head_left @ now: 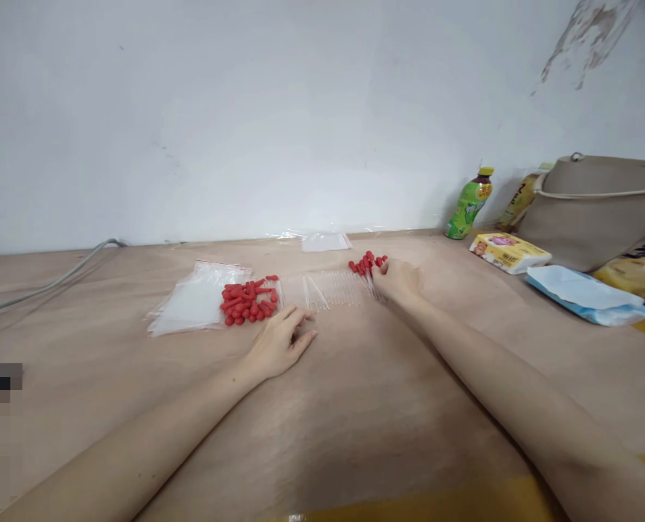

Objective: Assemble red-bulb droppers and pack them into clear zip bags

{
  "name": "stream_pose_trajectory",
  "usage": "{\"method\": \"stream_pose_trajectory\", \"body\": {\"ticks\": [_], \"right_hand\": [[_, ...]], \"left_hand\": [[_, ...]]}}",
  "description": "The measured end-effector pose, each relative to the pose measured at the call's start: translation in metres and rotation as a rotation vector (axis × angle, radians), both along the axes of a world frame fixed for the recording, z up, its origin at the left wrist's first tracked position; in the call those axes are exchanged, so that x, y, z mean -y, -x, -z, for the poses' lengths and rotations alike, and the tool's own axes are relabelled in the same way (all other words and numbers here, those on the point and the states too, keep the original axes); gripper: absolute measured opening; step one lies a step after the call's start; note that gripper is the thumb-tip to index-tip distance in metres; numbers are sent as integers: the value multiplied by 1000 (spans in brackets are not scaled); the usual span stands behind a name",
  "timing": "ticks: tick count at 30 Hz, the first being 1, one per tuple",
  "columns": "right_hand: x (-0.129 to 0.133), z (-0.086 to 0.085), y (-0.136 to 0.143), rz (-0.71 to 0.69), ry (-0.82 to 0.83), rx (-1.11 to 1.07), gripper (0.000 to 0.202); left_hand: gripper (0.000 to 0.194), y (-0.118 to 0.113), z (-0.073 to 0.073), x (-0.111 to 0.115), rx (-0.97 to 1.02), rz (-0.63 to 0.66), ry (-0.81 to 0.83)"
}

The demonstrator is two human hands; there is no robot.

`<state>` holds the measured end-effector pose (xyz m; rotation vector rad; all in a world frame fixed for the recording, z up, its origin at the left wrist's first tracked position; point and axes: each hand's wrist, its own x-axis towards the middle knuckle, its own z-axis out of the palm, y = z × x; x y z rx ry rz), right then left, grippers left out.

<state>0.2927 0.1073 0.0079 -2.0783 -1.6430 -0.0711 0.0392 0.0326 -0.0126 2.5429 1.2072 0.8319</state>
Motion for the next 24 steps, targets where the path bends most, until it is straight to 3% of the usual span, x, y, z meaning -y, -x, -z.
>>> {"method": "stream_pose_trajectory", "body": {"ticks": [11,15,18,24], "right_hand": [[0,6,0,-36,63,34,29],[7,6,9,-146,7,23,26],[12,6,19,-212,75,81,28],[15,4,30,-182,155,171,29]], "left_hand": [[15,0,1,0,-3,10,-7],[14,0,2,-1,-6,17,-6],[13,0,1,-2,-23,16,-7],[14,-2,2,2,-40,18,-19]]}}
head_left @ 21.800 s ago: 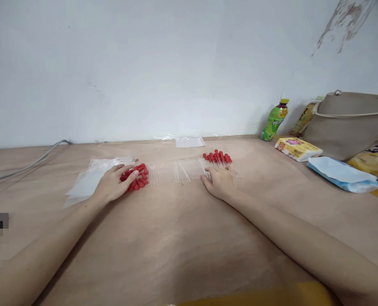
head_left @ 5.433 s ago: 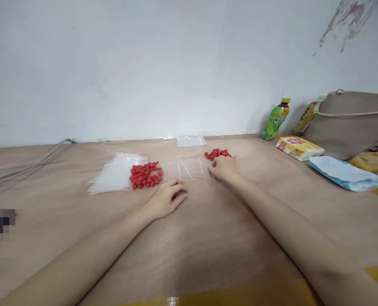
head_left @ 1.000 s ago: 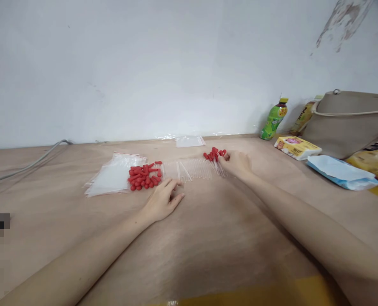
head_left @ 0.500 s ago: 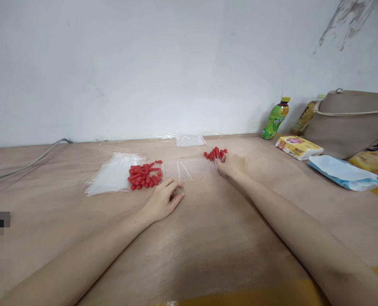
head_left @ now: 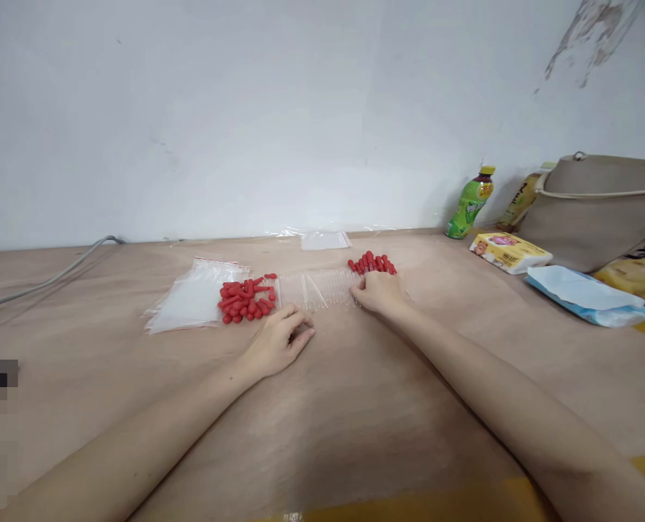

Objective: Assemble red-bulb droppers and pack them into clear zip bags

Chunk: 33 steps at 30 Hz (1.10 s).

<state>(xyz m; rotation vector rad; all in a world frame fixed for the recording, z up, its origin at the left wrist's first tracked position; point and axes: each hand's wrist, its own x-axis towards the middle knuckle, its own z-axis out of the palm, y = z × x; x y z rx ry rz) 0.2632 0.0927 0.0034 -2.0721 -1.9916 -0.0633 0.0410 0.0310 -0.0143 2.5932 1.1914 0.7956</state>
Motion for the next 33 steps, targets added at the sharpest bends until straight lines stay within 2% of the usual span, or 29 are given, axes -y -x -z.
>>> {"method": "stream_pose_trajectory", "body": {"ticks": [3,5,7,10,13,17,23,26,30,33], "right_hand": [[0,0,0,13,2,3,30],[0,-1,0,13,11,-5,31],[0,-1,0,8,30,-16,31],[0,0,1,-2,35,-18,30],[0,3,1,-13,-5,10,30],[1,7,2,-16,-125,3,28],[4,16,7,-80,-365,-63,23],[4,20,8,-176,-416,-141,20],[5,23,6,-427,-433,-274,16],[12,26,3,-577,-431,-252,20]], "left_hand": [[15,5,-6,-5,-21,-8,-98],[18,14,-17,-18,-56,-66,-216],[21,25,-32,-40,-81,-198,-291],[27,40,-52,-78,-318,-310,-255],[33,46,-61,-107,-568,-242,-192],[34,41,-62,-121,-703,-188,-97],[23,43,-64,-122,-714,-197,-80],[20,46,-66,-116,-588,-208,-123],[25,39,-62,-82,-123,-177,-108],[29,28,-48,-43,48,-75,-95]]}}
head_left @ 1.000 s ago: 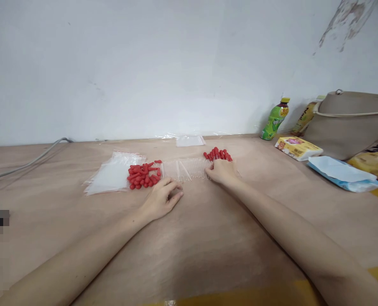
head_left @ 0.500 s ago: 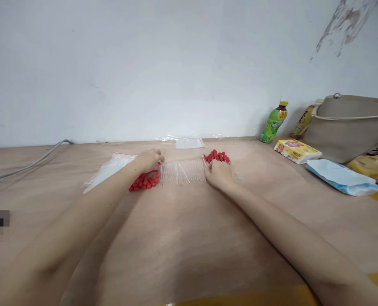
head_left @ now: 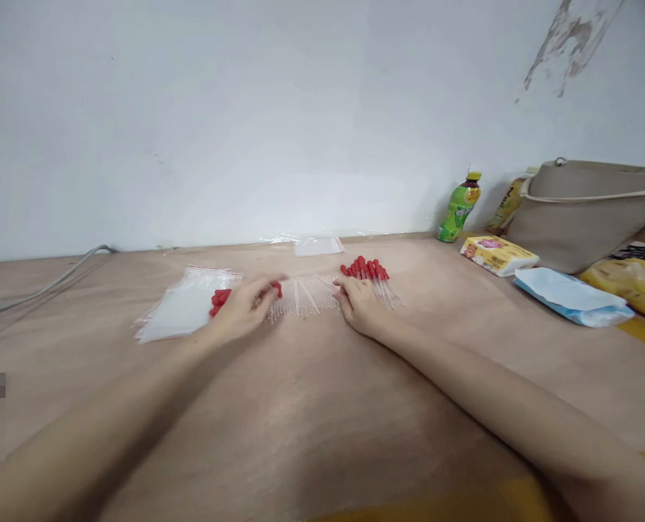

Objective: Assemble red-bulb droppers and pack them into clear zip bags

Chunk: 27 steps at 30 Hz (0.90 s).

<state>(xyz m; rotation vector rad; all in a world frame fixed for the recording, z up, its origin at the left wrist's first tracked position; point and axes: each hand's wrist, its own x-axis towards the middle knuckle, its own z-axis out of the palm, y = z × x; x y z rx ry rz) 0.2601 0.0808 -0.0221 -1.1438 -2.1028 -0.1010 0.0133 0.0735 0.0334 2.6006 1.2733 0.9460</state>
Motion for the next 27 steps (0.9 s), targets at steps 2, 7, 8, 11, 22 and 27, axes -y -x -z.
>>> {"method": "stream_pose_trajectory", "body": {"ticks": [2,7,8,11,22,27], "right_hand": [[9,2,-1,-33,-17,49,22],[34,1,-3,-140,-10,63,16],[37,1,-3,-151,-3,44,15],[43,-2,-2,-179,24,3,12],[48,-3,2,-223,17,61,15],[47,-3,0,-262,23,95,17]], "left_hand": [[24,-7,14,22,43,84,94],[11,-22,41,41,254,118,303],[14,-23,44,40,263,89,316],[19,-24,46,38,286,6,343],[24,-22,49,37,254,78,223],[21,-24,45,38,182,79,209]]}}
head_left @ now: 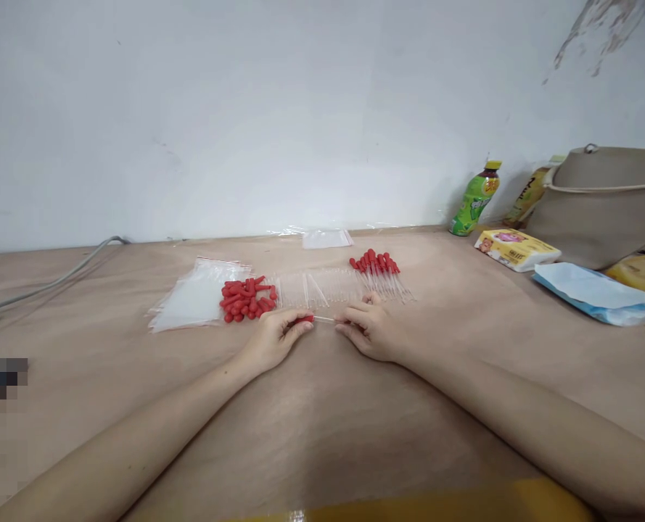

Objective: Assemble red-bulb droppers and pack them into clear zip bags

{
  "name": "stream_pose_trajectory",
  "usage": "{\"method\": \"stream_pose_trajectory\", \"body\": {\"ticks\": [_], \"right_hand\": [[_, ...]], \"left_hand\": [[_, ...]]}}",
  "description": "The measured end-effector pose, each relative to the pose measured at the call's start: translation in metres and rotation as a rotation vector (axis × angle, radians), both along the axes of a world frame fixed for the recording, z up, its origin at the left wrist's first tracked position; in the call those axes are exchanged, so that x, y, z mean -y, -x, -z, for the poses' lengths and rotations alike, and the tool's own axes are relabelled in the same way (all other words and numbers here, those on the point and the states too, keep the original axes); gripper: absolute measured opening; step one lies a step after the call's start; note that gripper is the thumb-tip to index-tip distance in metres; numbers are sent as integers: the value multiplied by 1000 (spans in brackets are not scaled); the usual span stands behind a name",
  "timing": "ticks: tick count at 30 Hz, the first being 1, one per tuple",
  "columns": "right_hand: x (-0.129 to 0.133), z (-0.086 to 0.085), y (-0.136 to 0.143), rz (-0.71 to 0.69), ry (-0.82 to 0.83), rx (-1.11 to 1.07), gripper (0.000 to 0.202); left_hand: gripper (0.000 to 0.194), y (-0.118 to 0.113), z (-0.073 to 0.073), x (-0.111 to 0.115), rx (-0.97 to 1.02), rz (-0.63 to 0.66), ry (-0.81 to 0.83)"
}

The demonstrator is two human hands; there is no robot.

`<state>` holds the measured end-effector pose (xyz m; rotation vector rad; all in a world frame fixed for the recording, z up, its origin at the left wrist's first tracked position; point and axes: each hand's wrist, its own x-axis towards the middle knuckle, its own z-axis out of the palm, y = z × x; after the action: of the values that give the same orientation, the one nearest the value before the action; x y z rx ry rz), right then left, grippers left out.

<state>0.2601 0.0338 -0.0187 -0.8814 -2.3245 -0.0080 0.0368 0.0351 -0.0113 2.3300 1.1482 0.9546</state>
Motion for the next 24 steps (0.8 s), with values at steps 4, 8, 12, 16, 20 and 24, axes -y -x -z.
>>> {"method": "stream_pose_trajectory", "body": {"ticks": [4,8,12,16,20,24], "right_hand": [[-3,0,-1,-23,36,5,16],[-6,-1,-4,-53,79,1,16],[-7,-2,-8,-65,114,36,17],[-4,-5,-8,-13,76,80,20],[0,-5,-5,22,2,104,23],[2,-4,-3,32,-12,124,26]], "left_hand": [[21,-1,-2,1,-16,34,-13],[20,-1,-3,3,-60,90,-26],[21,-2,-5,4,-130,149,-35],[22,-3,-5,4,-141,153,-44],[22,-4,-4,5,-171,138,-84],[21,-5,-3,5,-213,141,-122]]}}
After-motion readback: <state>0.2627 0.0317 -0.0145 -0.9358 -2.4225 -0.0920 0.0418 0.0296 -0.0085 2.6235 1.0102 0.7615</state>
